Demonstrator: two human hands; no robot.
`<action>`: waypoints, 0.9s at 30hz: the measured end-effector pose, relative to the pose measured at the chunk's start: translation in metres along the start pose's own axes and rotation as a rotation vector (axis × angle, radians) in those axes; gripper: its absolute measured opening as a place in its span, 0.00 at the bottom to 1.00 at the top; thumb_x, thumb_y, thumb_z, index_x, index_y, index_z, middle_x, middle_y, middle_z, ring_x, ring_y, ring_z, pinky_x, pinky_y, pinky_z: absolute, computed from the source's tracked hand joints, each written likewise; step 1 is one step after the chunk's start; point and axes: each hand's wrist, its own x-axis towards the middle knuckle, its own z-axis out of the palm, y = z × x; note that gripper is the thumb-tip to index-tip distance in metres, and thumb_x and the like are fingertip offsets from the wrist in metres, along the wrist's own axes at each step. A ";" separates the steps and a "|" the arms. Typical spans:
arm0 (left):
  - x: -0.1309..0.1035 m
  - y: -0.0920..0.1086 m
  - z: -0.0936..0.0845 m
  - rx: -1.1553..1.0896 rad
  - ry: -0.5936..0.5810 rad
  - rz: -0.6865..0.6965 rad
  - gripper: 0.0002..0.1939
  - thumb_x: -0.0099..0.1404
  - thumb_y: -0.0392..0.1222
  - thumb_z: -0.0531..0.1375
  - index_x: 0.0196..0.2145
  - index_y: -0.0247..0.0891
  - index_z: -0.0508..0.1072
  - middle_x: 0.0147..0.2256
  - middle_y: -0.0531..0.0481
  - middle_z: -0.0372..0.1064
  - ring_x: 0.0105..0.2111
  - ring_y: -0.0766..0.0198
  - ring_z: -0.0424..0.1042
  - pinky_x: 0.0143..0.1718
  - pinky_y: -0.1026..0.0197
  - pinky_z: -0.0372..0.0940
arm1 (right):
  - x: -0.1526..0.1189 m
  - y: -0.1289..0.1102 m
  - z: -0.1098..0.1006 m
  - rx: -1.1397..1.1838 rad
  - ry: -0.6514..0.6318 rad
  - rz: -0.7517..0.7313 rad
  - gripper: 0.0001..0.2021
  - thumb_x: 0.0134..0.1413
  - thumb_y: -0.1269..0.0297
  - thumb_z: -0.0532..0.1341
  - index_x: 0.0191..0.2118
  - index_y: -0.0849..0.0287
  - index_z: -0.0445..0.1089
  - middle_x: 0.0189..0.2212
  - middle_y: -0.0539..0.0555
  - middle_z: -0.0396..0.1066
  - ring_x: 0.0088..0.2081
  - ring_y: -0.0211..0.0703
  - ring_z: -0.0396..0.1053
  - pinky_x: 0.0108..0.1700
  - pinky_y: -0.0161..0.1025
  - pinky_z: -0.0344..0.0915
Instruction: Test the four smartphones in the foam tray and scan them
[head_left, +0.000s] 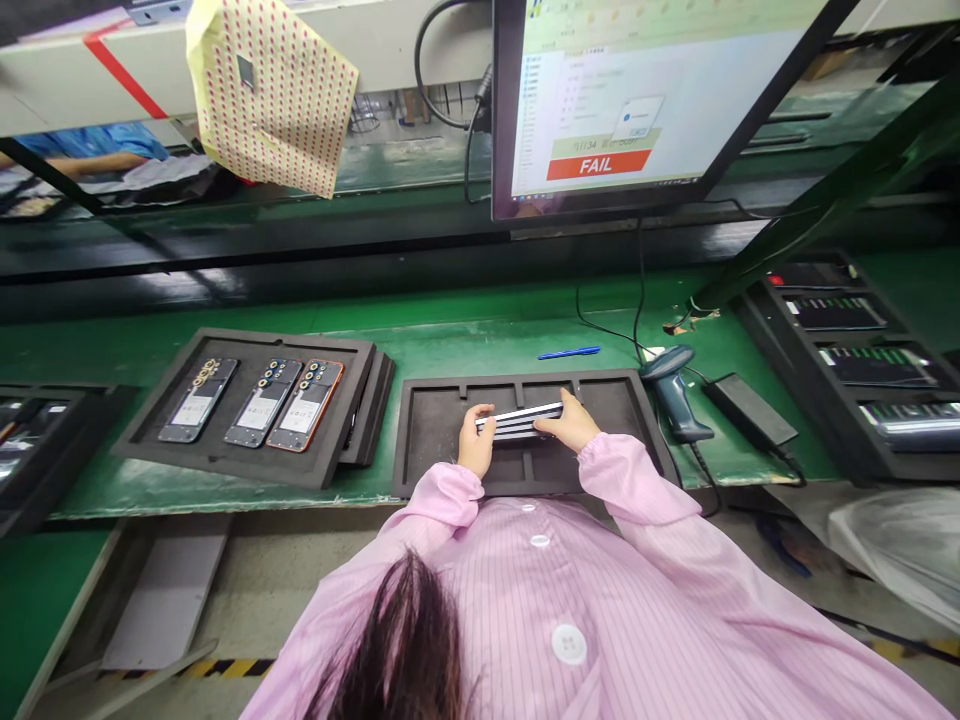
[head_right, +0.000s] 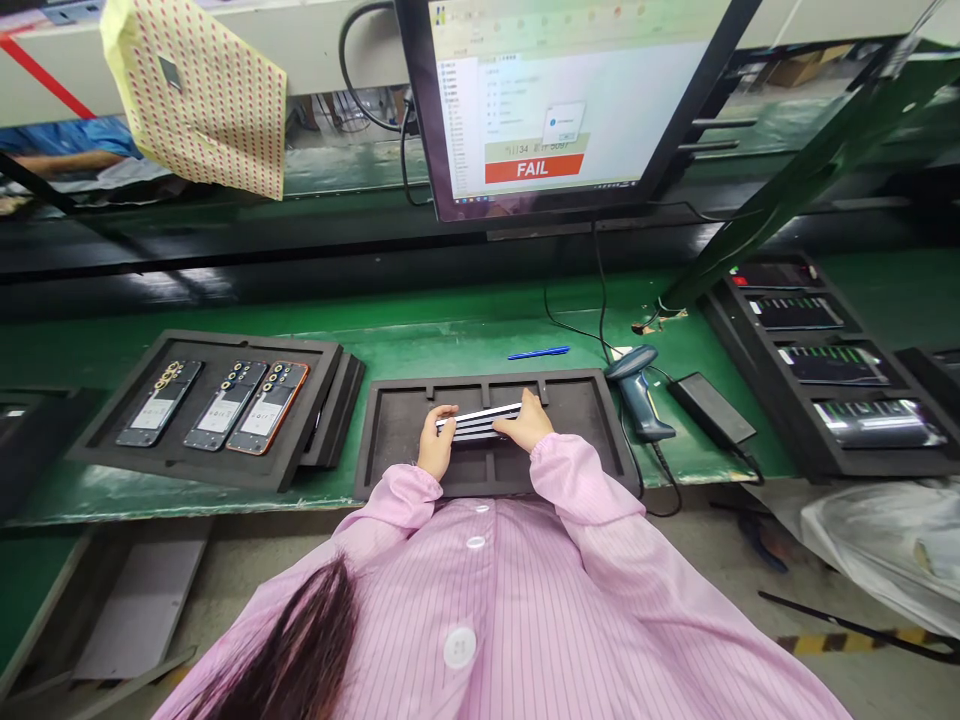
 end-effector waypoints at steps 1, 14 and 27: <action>0.000 0.000 0.000 -0.002 0.002 0.000 0.11 0.58 0.39 0.55 0.40 0.39 0.68 0.43 0.47 0.69 0.45 0.62 0.67 0.51 0.56 0.57 | 0.000 0.000 0.001 -0.001 0.008 0.002 0.43 0.31 0.64 0.65 0.58 0.67 0.52 0.58 0.67 0.52 0.62 0.54 0.44 0.61 0.46 0.46; -0.001 0.002 0.001 -0.016 0.013 -0.016 0.11 0.58 0.38 0.55 0.40 0.38 0.67 0.43 0.47 0.69 0.45 0.62 0.67 0.51 0.56 0.57 | -0.003 -0.007 0.004 -0.028 0.088 0.045 0.37 0.38 0.62 0.61 0.58 0.65 0.55 0.59 0.63 0.53 0.62 0.52 0.48 0.61 0.43 0.47; 0.000 -0.002 0.002 -0.069 0.013 -0.026 0.12 0.57 0.41 0.56 0.39 0.39 0.69 0.42 0.48 0.69 0.44 0.62 0.66 0.49 0.58 0.58 | -0.011 -0.022 0.010 -0.259 0.115 -0.018 0.30 0.45 0.54 0.60 0.54 0.60 0.58 0.61 0.64 0.48 0.62 0.62 0.40 0.56 0.66 0.43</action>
